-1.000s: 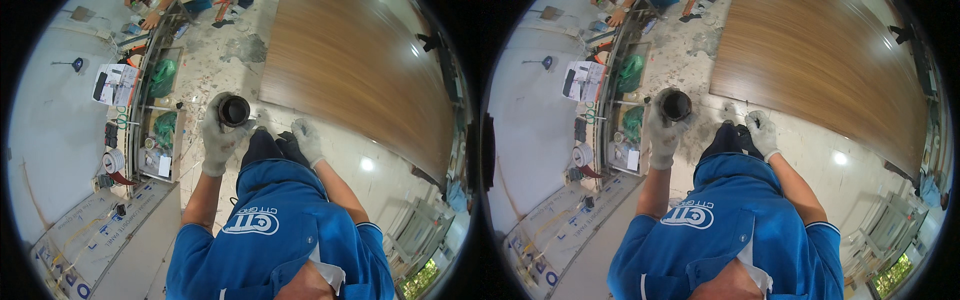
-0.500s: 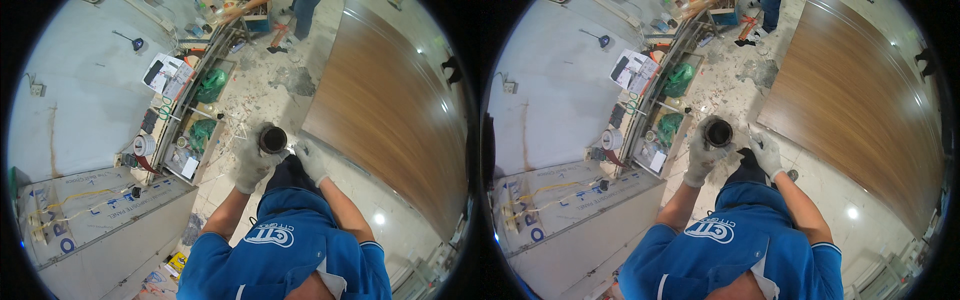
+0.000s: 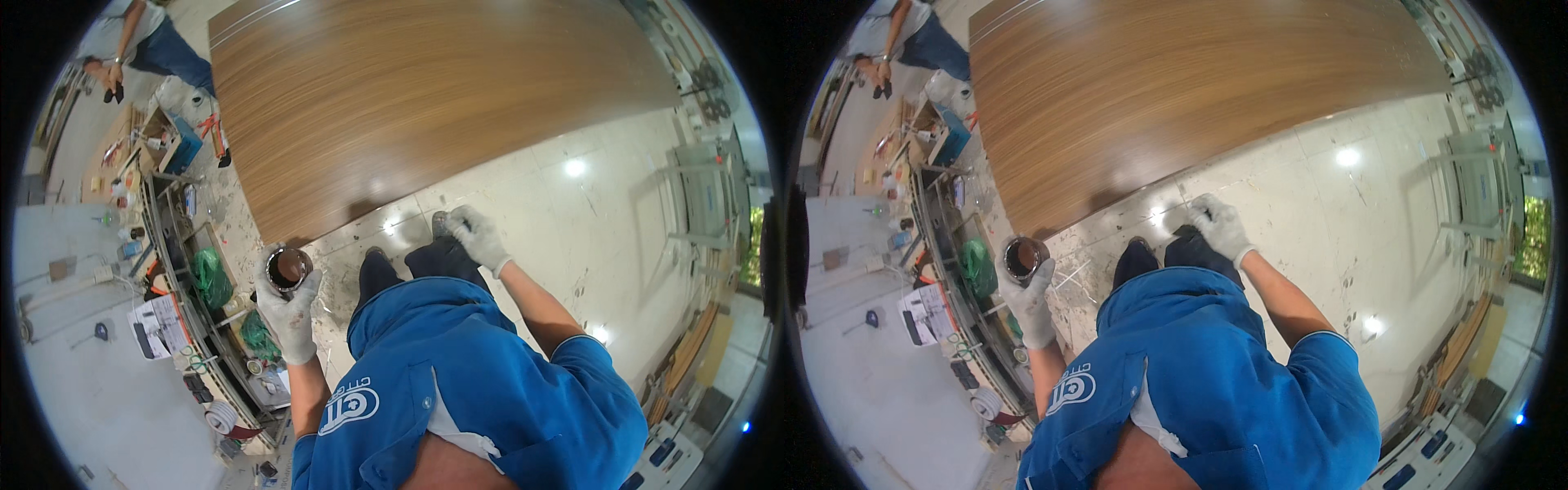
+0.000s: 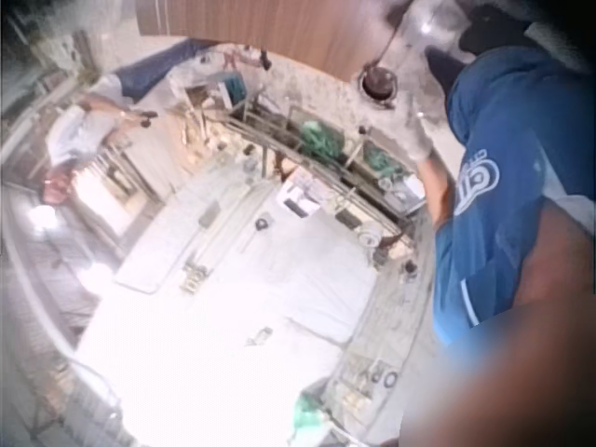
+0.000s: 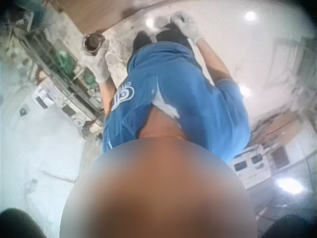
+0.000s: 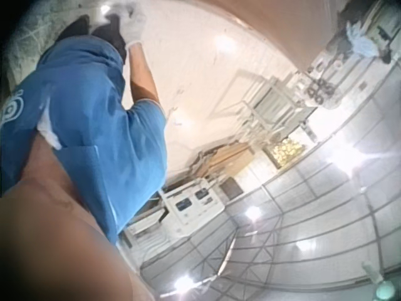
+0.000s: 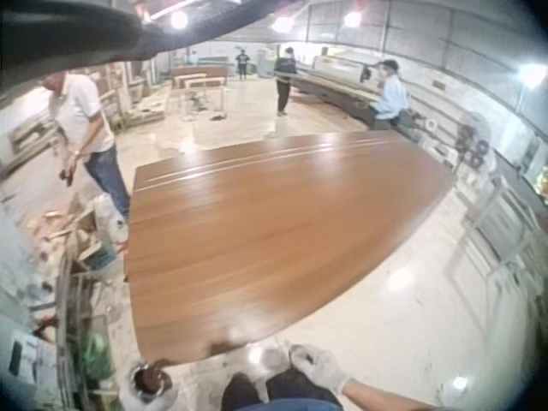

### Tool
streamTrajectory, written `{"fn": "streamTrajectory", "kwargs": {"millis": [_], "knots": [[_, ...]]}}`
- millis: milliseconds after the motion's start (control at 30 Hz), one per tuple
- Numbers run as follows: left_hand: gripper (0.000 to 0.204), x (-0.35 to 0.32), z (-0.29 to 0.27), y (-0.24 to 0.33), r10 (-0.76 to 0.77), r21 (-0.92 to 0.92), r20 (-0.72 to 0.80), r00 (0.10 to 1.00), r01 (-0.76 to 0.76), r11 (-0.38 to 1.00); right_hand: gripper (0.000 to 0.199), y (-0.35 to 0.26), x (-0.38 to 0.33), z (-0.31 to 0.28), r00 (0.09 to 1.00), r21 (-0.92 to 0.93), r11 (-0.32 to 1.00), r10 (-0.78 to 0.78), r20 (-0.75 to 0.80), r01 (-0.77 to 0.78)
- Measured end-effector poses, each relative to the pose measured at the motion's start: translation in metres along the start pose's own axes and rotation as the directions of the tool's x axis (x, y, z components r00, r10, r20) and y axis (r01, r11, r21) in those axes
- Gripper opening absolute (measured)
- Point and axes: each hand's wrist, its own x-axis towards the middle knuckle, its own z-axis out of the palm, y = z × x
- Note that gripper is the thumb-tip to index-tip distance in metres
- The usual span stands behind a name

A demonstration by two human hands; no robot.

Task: The person holds a small container of dark liquid and uses a cloth to apply the liquid along the edge of a large wooden panel. The person repeatedly dips the cloth into the container and wipes the panel edge, moving along the length of the panel.

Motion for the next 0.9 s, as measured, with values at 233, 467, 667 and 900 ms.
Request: {"fn": "streamTrajectory", "kwargs": {"millis": [233,467,667,900], "knots": [[0.075,0.014,0.087,0.017,0.039,-0.018,0.136,0.990,-0.037,0.999,0.018,0.049,0.021,-0.081,0.947,0.030,0.998,0.056,-0.315,-0.049],[0.077,0.017,0.163,0.028,0.060,0.027,0.237,0.970,-0.068,0.997,0.019,0.074,0.042,-0.132,0.926,0.058,0.994,0.104,-0.363,-0.088],[0.075,0.015,0.196,0.031,0.016,0.043,0.235,0.972,-0.026,0.999,0.021,0.089,0.060,-0.160,0.917,0.073,0.995,0.092,-0.389,-0.069],[0.069,0.019,0.220,0.030,0.070,0.066,0.240,0.968,-0.088,0.994,0.020,0.102,0.081,-0.176,0.922,-0.004,0.999,0.035,-0.385,-0.039]]}}
